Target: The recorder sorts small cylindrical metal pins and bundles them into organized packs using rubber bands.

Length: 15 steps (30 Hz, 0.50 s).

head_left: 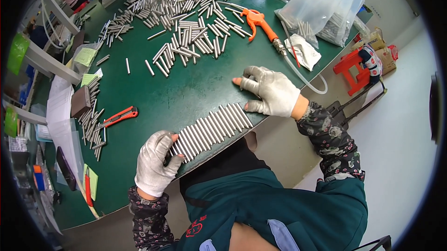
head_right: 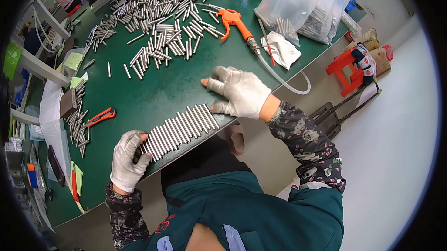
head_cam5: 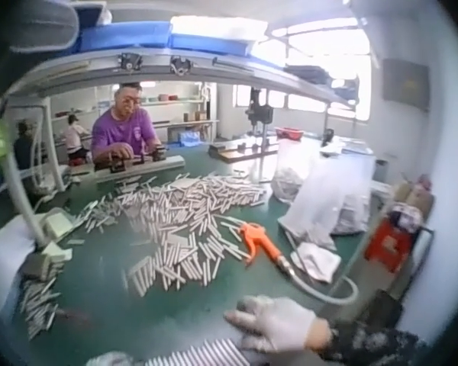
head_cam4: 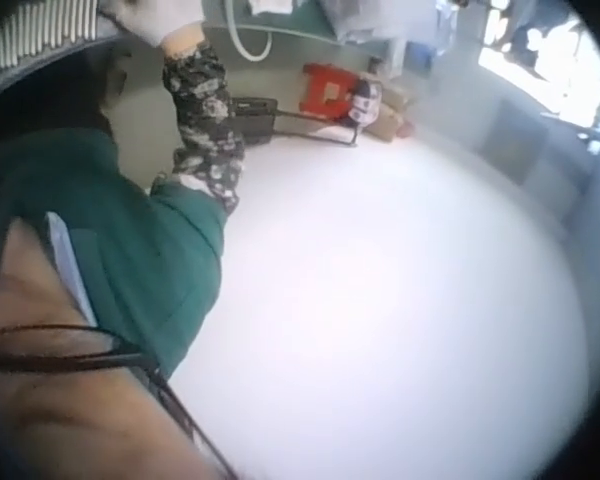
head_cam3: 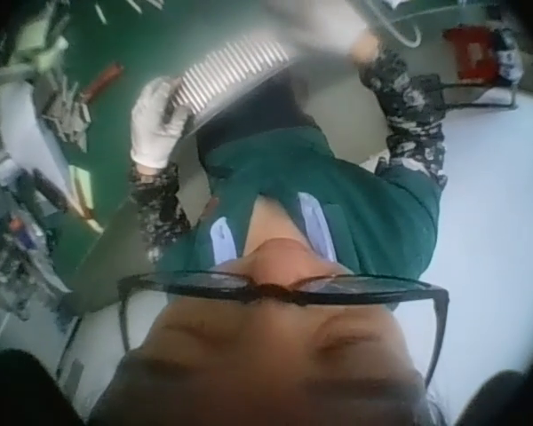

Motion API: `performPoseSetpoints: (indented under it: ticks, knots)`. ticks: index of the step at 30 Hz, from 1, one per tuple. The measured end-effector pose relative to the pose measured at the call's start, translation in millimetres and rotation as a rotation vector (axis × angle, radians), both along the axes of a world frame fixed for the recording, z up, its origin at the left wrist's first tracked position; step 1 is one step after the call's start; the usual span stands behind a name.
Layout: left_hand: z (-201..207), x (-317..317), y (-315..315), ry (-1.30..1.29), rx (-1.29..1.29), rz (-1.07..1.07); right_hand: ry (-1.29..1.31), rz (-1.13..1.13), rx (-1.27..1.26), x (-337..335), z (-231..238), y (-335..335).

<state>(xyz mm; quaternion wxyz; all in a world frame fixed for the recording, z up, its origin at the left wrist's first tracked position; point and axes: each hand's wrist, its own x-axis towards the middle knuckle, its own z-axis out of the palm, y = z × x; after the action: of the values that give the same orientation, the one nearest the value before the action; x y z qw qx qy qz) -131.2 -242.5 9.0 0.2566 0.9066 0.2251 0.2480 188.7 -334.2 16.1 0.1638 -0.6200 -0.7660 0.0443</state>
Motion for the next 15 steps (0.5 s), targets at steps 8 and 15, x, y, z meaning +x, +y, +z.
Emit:
performPoseSetpoints:
  ticks: [8, 15]
  knots:
    - [-3, -3, -1, -0.002, 0.089, 0.016, 0.283, 0.074, -0.045, -20, -5, -7]
    - [25, 58, -20, 0.186, 0.312, 0.034, -0.105, 0.177, 0.0, -11, 8, -9]
